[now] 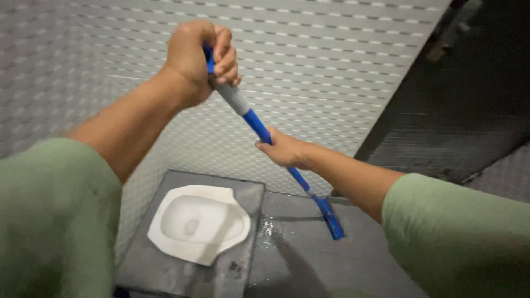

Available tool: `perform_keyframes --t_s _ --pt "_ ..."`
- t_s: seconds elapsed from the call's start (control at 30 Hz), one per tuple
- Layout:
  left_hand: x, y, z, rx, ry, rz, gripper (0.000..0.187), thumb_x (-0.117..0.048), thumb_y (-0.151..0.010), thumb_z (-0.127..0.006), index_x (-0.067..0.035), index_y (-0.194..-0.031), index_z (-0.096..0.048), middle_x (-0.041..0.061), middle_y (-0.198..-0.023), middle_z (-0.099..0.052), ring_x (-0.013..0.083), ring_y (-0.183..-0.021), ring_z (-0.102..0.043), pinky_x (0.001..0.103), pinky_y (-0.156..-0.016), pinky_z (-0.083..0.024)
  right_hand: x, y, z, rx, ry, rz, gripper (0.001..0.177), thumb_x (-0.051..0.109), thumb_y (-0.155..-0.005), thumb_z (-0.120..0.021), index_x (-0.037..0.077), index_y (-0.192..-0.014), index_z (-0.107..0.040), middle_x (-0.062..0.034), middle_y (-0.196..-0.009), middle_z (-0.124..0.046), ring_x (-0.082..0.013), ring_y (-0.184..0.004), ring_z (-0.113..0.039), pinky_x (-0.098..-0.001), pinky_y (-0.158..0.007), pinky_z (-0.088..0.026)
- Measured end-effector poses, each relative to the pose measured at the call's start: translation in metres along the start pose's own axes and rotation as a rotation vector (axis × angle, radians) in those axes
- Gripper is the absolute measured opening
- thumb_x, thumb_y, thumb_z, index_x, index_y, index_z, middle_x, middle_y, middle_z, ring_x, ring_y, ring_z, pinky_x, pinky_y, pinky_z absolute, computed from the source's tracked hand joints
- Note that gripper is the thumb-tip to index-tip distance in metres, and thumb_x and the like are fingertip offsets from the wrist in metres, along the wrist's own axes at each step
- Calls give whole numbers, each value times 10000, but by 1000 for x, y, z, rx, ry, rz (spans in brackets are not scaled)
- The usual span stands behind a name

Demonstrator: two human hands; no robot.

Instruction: The person uses a squeegee and a plastic scoop to move water across a tiled bathroom floor toward a drain, then pours more water from a blue bucket over the area.

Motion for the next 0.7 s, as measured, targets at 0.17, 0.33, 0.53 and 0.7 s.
perform_keyframes --t_s 0.17,0.33,0.53,0.7 --pt "-42 10 34 -45 -63 6 318 -327 -884 -444 -136 -635 -396 61 -536 -379 217 -492 -362 448 -713 -477 51 -22 -11 25 34 -18 372 391 -983 -563 117 -1234 -556 -80 -1018 -636 -206 -972 -578 -389 -892 -480" --pt "-35 21 35 -139 -6 -7 366 -362 -899 -442 -137 -615 -396 44 -514 -351 201 -479 -332 436 -686 -464 57 -14 -19 92 41 -27 398 405 -979 -565 123 -1260 -562 -88 -1058 -650 -223 -1015 -582 -401 -922 -475" --pt "-6 7 -12 -156 69 22 368 -363 -898 -454 -126 -619 -424 56 -517 -380 212 -477 -354 435 -685 -467 13 26 8 114 18 -73 412 396 -964 -568 104 -1252 -595 -104 -1166 -667 -228 -1113 -586 -423 -985 -450" --pt "43 -7 -93 -120 136 26 347 -352 -848 -440 -132 -580 -414 67 -483 -385 231 -435 -373 454 -623 -480 -58 81 44 100 52 -55 407 377 -973 -577 95 -1266 -590 -98 -1176 -669 -209 -1124 -588 -415 -996 -450"
Point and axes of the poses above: each hand's wrist, its own y-axis away from the middle knuckle, its own z-axis out of the back of the hand, x = y × z, the point moved 9 cm from there along -y, towards the middle knuckle
